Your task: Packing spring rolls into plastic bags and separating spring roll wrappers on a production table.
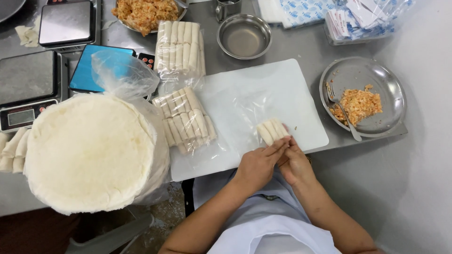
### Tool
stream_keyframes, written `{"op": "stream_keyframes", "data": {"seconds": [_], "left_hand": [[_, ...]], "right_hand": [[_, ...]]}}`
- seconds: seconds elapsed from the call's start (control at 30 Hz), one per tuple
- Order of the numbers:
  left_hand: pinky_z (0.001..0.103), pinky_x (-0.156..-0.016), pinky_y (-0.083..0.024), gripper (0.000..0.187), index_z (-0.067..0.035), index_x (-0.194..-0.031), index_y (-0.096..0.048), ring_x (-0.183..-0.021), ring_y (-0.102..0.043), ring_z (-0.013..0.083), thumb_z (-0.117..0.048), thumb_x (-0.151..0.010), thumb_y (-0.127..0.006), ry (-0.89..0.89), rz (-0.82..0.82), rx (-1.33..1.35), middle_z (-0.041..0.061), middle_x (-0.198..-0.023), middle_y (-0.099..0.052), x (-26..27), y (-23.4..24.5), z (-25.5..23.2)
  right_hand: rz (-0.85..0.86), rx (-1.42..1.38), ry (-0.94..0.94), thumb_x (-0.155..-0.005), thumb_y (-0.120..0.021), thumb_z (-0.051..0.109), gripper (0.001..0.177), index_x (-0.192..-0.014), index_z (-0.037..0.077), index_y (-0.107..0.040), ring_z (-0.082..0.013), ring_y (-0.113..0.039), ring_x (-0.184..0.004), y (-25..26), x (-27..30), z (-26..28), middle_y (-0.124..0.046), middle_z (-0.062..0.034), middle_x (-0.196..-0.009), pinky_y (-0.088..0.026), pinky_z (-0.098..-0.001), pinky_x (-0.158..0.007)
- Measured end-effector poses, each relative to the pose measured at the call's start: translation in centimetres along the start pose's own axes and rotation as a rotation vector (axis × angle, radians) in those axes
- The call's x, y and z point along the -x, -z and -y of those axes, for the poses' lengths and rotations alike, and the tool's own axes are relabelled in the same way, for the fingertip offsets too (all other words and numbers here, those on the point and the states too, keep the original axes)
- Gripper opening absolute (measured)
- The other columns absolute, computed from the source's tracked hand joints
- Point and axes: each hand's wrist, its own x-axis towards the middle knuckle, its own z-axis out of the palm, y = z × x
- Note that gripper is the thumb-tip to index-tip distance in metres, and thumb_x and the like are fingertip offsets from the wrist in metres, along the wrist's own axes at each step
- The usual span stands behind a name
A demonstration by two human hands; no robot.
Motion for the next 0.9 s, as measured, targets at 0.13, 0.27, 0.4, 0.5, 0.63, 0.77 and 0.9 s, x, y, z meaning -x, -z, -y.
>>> {"op": "stream_keyframes", "data": {"seconds": [0.13,0.27,0.4,0.5,0.63,0.77,0.9], "left_hand": [[0.038,-0.064,-0.057,0.038,-0.013,-0.129,-0.068,-0.081,-0.069,0.0304,-0.010,-0.095,-0.049,-0.150,0.000,0.181,-0.002,-0.136,-0.067,0.2,-1.3,-0.5],[0.036,-0.062,-0.054,0.025,-0.009,-0.113,-0.073,-0.078,-0.068,0.0272,-0.007,-0.095,-0.055,-0.242,-0.032,0.208,0.004,-0.116,-0.074,-1.2,2.9,-2.8],[0.043,-0.059,-0.051,0.077,-0.009,-0.157,-0.044,-0.082,-0.068,0.0289,0.000,-0.083,-0.060,-0.317,0.347,0.266,-0.003,-0.166,-0.039,3.8,-2.4,-3.9],[0.043,-0.084,-0.059,0.073,-0.030,-0.159,-0.037,-0.129,-0.067,0.0242,-0.009,-0.092,-0.054,-0.320,0.575,0.570,-0.016,-0.165,-0.040,3.8,-1.2,-2.6],[0.042,-0.104,-0.051,0.045,-0.005,-0.126,-0.064,-0.119,-0.066,0.0364,0.001,-0.082,-0.059,0.144,0.029,0.625,0.020,-0.128,-0.064,-1.7,1.1,5.6],[0.048,-0.117,-0.033,0.079,0.002,-0.154,-0.037,-0.147,-0.036,0.0417,-0.025,-0.089,-0.072,0.618,0.301,-0.251,0.032,-0.156,-0.035,-6.6,-1.8,14.6],[0.046,-0.085,-0.052,0.051,0.000,-0.125,-0.061,-0.095,-0.067,0.0290,-0.025,-0.084,-0.080,0.659,0.327,-0.271,0.016,-0.109,-0.064,-8.9,-5.6,18.3]], "right_hand": [[0.084,0.226,0.276,-0.101,-0.048,-0.004,0.063,-0.160,0.012,-0.032,-0.0278,-0.050,-0.135,-3.1,1.9,0.9,-0.047,-0.0203,-0.152,-0.046,-0.0437,-0.110],[0.561,0.053,0.137,-0.092,-0.052,-0.019,0.099,-0.167,0.027,-0.006,-0.0394,-0.032,-0.148,0.1,-1.9,0.3,-0.018,-0.0211,-0.167,-0.037,-0.0533,-0.115],[0.691,-0.078,0.055,-0.103,-0.041,-0.012,0.078,-0.165,0.024,-0.010,-0.0315,-0.012,-0.158,-4.0,1.4,3.0,-0.001,-0.0107,-0.174,-0.022,-0.0400,-0.126],[0.271,0.804,0.430,-0.093,-0.059,0.044,0.089,-0.161,0.004,-0.017,-0.0232,-0.023,-0.155,-6.6,3.2,5.2,-0.023,-0.0107,-0.169,-0.020,-0.0383,-0.126],[0.068,0.429,0.141,-0.081,-0.057,-0.001,0.093,-0.163,0.022,-0.020,-0.0362,-0.050,-0.136,-6.2,5.6,8.5,-0.037,-0.0209,-0.162,-0.046,-0.0438,-0.108],[0.159,0.344,0.281,-0.088,-0.048,-0.006,0.087,-0.163,0.011,-0.007,-0.0378,-0.040,-0.145,-2.1,4.2,10.1,-0.025,-0.0238,-0.165,-0.047,-0.0459,-0.111],[0.130,0.350,0.293,-0.088,-0.049,-0.001,0.085,-0.164,0.011,-0.011,-0.0385,-0.046,-0.139,-0.5,4.9,11.3,-0.031,-0.0242,-0.160,-0.052,-0.0447,-0.104]]}}
